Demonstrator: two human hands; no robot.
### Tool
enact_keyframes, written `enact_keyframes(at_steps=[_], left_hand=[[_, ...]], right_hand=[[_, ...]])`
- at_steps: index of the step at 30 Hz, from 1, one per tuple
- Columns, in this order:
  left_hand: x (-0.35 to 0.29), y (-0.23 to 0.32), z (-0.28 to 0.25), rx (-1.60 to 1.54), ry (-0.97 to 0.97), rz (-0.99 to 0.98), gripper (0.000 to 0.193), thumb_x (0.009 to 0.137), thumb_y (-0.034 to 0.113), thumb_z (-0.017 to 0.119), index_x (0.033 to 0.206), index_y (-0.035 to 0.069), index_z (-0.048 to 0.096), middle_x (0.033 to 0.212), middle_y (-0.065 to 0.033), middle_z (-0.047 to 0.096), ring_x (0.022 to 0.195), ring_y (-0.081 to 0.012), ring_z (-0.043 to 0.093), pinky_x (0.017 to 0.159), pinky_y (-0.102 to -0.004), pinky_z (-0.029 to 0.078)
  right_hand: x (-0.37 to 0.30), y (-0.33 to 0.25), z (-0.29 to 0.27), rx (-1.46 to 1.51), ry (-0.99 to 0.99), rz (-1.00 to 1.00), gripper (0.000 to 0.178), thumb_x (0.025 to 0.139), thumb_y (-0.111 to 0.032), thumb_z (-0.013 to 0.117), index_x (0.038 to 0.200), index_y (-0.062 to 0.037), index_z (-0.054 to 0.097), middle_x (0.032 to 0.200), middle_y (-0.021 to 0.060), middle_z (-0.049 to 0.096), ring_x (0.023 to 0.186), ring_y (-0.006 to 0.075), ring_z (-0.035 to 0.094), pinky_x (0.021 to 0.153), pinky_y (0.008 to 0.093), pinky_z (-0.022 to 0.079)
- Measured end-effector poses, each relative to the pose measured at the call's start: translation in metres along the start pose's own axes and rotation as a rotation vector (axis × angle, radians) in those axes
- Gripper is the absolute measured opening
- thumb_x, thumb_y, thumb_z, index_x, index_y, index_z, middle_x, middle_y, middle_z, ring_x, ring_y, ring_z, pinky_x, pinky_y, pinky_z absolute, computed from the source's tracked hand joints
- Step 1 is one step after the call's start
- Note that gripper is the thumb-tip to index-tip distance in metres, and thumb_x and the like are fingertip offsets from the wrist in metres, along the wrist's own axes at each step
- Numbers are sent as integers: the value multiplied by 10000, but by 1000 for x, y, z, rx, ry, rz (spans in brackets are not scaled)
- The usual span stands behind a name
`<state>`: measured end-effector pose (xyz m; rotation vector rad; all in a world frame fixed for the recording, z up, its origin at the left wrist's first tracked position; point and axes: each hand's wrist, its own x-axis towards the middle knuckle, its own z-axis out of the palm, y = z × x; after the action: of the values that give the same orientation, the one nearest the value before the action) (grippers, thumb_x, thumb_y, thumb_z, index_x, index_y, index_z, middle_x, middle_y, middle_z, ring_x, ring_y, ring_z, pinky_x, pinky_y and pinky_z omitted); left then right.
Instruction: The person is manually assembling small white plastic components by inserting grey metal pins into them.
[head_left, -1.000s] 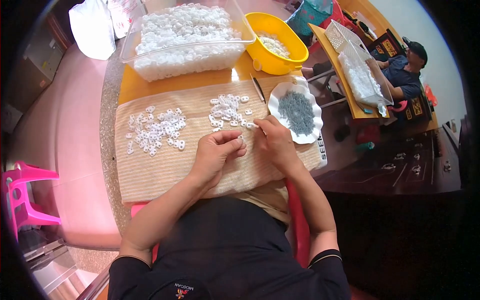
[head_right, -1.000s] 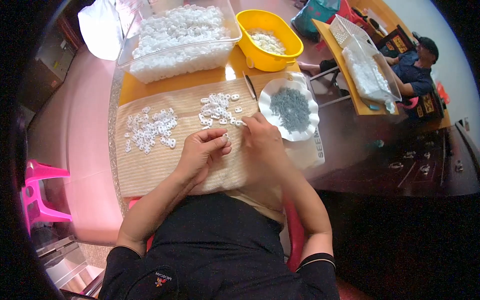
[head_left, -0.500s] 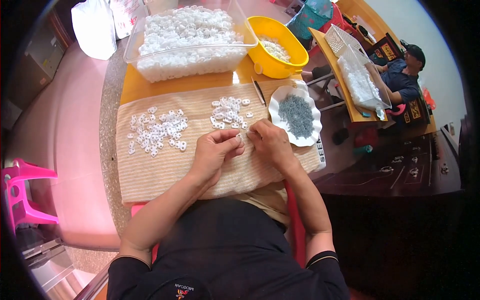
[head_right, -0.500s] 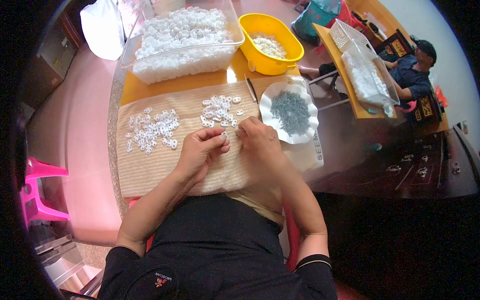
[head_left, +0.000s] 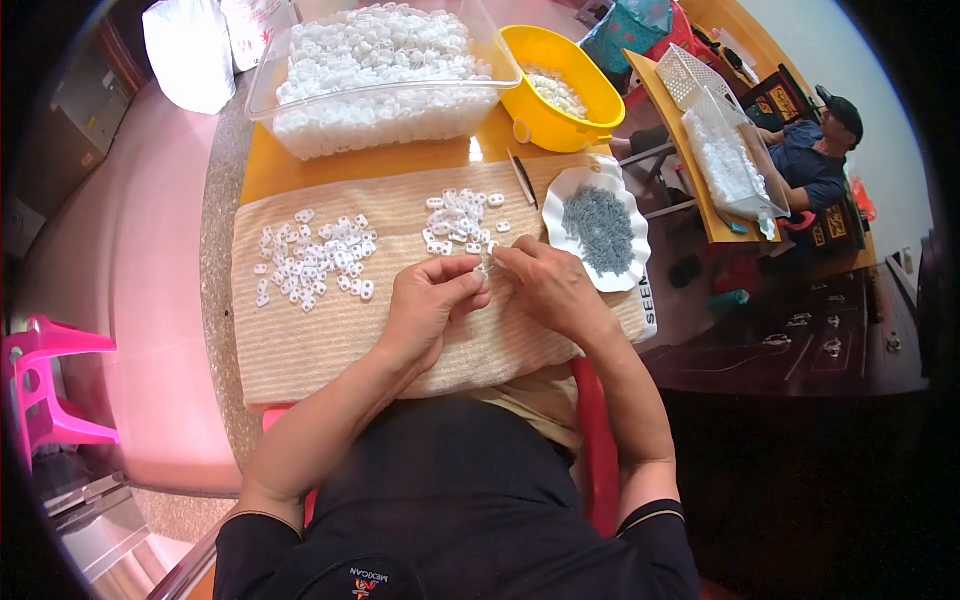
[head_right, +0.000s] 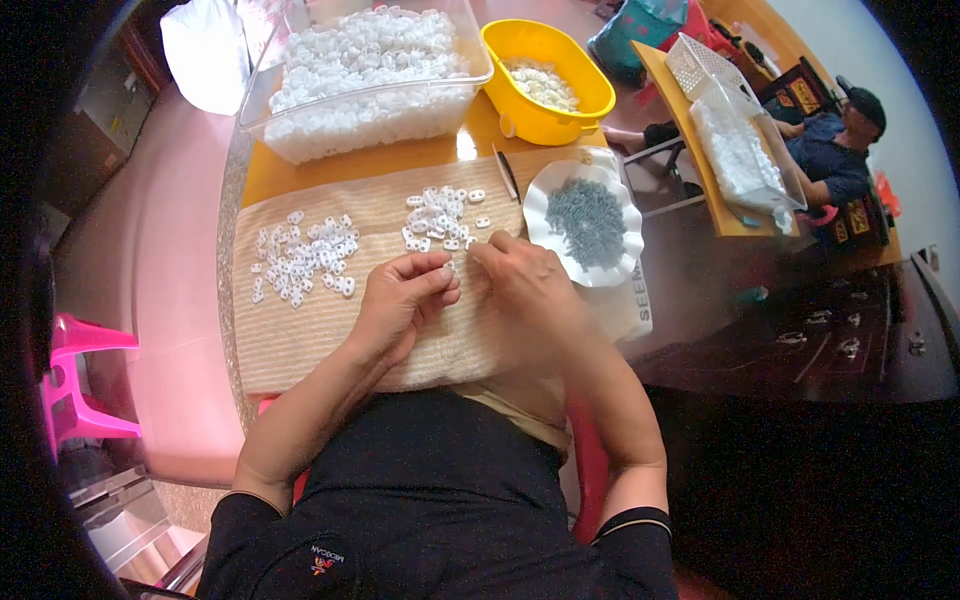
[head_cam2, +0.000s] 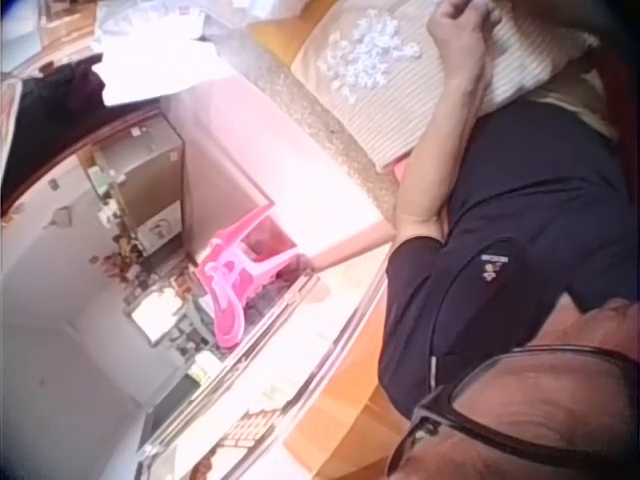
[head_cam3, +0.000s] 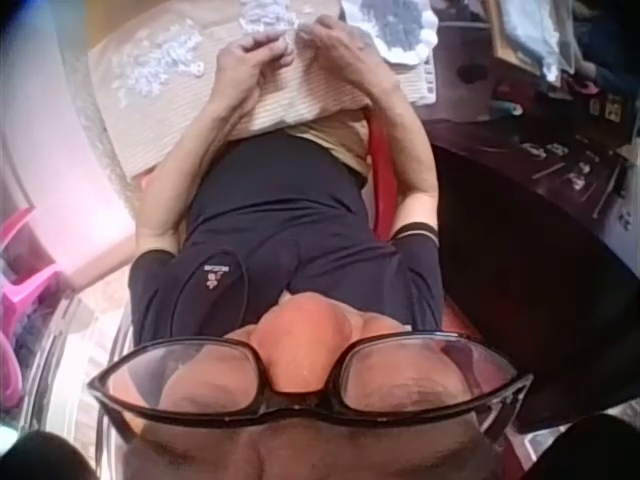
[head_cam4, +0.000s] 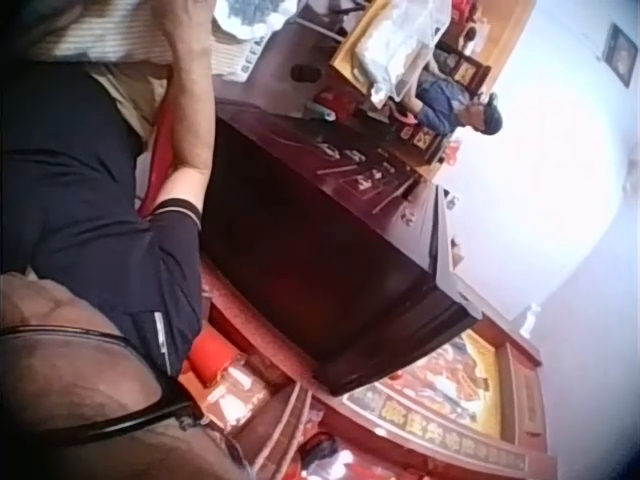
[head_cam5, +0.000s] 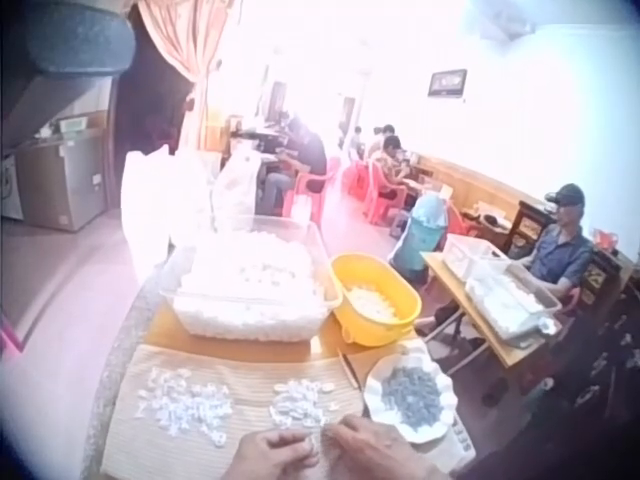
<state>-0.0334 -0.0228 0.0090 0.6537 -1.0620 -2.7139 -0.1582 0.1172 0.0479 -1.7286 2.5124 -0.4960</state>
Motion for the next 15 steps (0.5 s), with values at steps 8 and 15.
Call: enact_keyframes(at_steps=[8, 15], left_hand=[[0, 3, 0, -23, 21, -12, 175, 859, 5, 630, 1023, -46, 596, 868, -99, 638, 767, -164, 646, 720, -265, 570], [1, 5, 0, -15, 33, -45, 177, 859, 6, 630, 1028, -34, 602, 865, -104, 647, 750, -169, 652, 716, -276, 572]], right_hand=[[3, 5, -3, 67, -60, 17, 289, 755, 11, 573, 1035, -55, 600, 906, 129, 601, 814, 332, 624, 712, 397, 510], [-6, 9, 3, 421, 104, 128, 255, 792, 8, 624, 1046, -16, 616, 856, 131, 618, 759, 249, 624, 690, 320, 496]])
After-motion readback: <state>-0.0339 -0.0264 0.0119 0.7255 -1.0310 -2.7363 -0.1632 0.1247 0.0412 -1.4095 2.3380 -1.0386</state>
